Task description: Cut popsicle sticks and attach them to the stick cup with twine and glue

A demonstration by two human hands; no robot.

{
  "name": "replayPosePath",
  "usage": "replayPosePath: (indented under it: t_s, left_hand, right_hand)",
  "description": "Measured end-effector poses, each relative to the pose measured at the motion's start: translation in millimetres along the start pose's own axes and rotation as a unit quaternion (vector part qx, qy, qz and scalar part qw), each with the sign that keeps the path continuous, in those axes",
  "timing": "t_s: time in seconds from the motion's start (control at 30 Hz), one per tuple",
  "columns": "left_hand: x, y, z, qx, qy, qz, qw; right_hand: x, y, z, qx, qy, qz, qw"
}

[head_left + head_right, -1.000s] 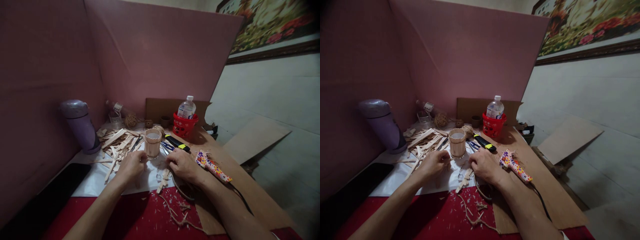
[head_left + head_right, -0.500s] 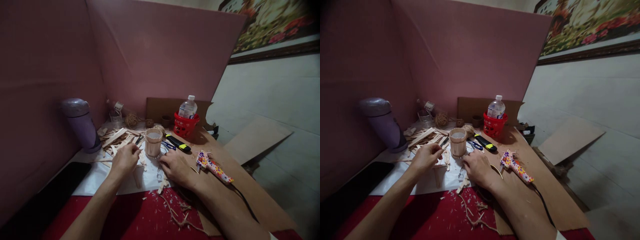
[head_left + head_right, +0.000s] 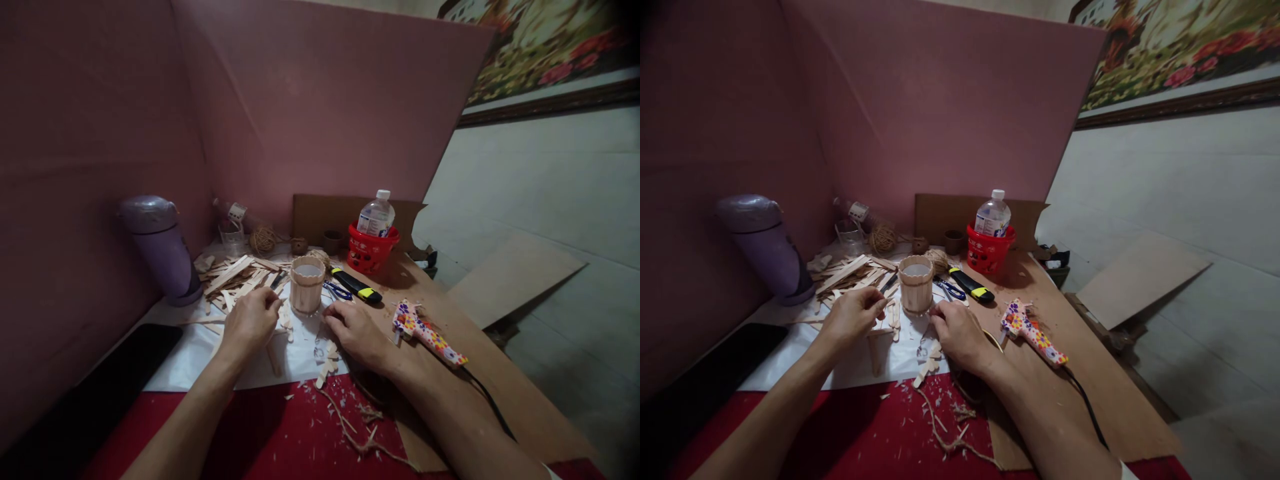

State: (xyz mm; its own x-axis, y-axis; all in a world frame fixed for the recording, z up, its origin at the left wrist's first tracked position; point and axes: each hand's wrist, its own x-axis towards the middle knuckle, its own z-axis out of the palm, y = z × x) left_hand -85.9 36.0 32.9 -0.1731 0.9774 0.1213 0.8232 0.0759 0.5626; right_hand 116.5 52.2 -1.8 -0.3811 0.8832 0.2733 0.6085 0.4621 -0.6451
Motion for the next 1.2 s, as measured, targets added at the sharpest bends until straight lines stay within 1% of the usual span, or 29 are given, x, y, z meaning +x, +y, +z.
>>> replayPosePath:
  t_s: [0.07, 0.17, 0.23, 0.27, 0.33, 0.4, 0.43, 0.5, 0.57, 0.67, 0.8, 0.97, 1.1, 1.2]
  left_hand:
    - [0, -1, 1.7, -0.019, 0.002, 0.009, 1.000]
    - [1, -1, 5.1, -0.068, -0.007, 0.025, 0.997]
    - [-1, 2, 7.5, -0.097, -0.027, 0.035, 0.994]
    - [-2, 4, 8.6, -0.125, -0.046, 0.036, 0.990]
    - [-7, 10, 10.3, -0.211, -0.102, 0.029, 0.972]
    - [-13, 16, 11.4, -0.311, -0.163, 0.013, 0.936]
    - [-16, 18, 11.7, -0.347, -0.185, 0.008, 0.919]
    - [-20, 20, 12.5, -0.397, -0.221, 0.003, 0.891]
    - [-22, 20, 13.4, -0.428, -0.245, -0.005, 0.870]
    - [-22, 18, 15.5, -0.453, -0.259, -0.015, 0.853]
    - [-19, 16, 19.2, -0.475, -0.263, -0.026, 0.839]
    - [-22, 18, 21.5, -0.499, -0.255, -0.060, 0.826]
    - [-24, 23, 21.3, -0.496, -0.248, -0.067, 0.829]
    - [-25, 24, 22.3, -0.489, -0.245, -0.068, 0.834]
  right_hand:
    - [2, 1, -2, 0.067, -0.010, 0.034, 0.997]
    - [5, 3, -4, 0.162, -0.029, 0.081, 0.983]
    - [5, 5, -6, 0.206, -0.035, 0.102, 0.973]
    - [4, 5, -7, 0.235, -0.036, 0.112, 0.965]
    - [2, 4, -9, 0.307, -0.035, 0.131, 0.942]
    - [0, 0, -11, 0.371, -0.037, 0.142, 0.917]
    - [-1, -3, -12, 0.387, -0.038, 0.142, 0.910]
    - [-3, -8, -13, 0.391, -0.041, 0.137, 0.909]
    - [-4, -12, -14, 0.387, -0.039, 0.128, 0.912]
    - [-4, -14, -15, 0.381, -0.028, 0.110, 0.918]
    - [-4, -13, -14, 0.378, -0.013, 0.104, 0.920]
    - [-5, -13, -12, 0.378, -0.007, 0.106, 0.920]
    - [-4, -12, -12, 0.330, 0.030, 0.084, 0.940]
    - [-3, -11, -14, 0.291, 0.034, 0.071, 0.954]
